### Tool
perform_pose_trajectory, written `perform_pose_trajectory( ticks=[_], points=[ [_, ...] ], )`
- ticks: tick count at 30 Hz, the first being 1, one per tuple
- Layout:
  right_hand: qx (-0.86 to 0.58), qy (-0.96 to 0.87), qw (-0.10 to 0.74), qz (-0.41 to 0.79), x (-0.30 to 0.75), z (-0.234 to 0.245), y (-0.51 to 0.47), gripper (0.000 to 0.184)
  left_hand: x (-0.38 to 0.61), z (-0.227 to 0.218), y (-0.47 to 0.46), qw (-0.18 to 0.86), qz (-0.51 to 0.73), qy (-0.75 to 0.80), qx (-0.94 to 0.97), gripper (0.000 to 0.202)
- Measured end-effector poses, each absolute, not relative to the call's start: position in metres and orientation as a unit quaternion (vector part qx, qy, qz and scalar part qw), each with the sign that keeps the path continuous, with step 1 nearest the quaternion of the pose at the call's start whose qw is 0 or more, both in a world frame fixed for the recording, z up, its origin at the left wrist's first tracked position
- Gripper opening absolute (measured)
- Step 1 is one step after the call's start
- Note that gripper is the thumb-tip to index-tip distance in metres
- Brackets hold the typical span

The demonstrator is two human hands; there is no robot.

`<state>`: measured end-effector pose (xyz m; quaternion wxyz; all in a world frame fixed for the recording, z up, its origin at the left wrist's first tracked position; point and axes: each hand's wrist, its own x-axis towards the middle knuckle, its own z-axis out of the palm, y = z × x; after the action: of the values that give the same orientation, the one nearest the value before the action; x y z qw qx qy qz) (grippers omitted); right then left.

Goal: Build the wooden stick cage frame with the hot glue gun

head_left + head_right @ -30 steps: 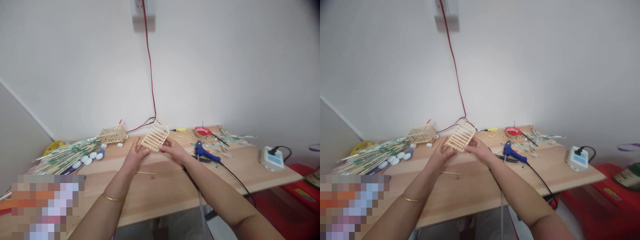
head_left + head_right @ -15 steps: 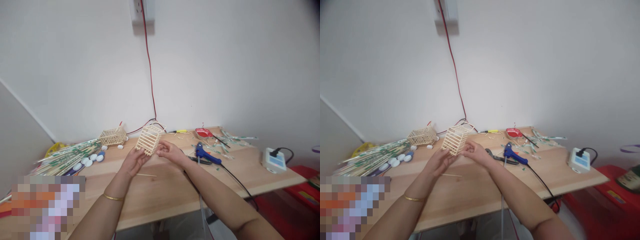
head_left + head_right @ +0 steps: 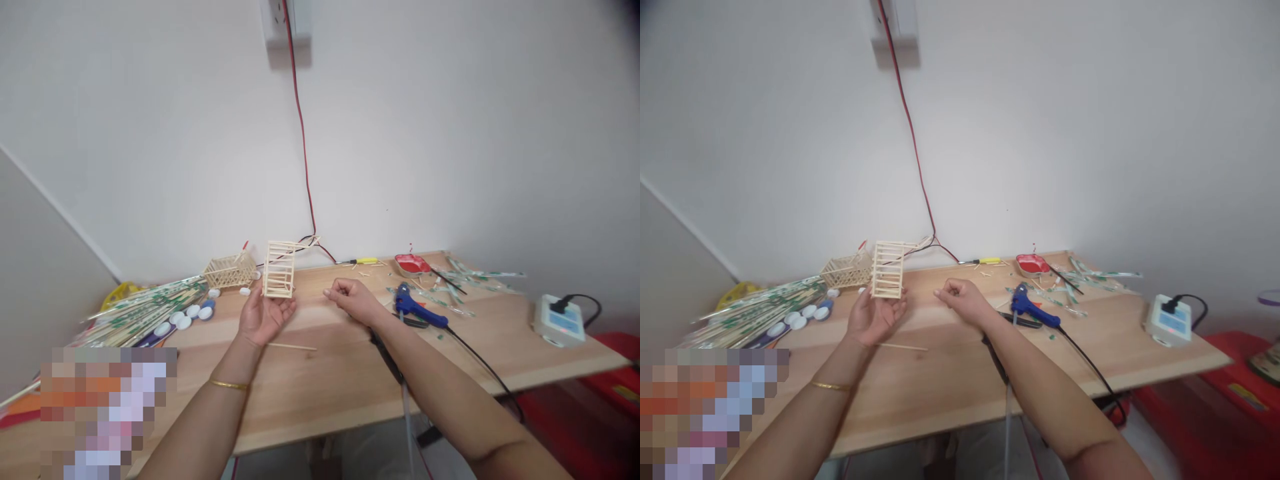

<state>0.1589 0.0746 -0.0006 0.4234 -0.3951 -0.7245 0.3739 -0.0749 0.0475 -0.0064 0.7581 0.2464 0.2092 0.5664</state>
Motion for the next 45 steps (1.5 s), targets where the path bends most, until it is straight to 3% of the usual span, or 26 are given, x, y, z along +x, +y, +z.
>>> perform_pose_trajectory(
  ticks=[45],
  points=[
    [-0.276, -0.734, 0.415, 0.462, 0.14, -0.008, 0.065, 0.02, -0.056, -0.021, 0.045, 0.781, 0.507, 0.227, 0.285, 0.034]
  ],
)
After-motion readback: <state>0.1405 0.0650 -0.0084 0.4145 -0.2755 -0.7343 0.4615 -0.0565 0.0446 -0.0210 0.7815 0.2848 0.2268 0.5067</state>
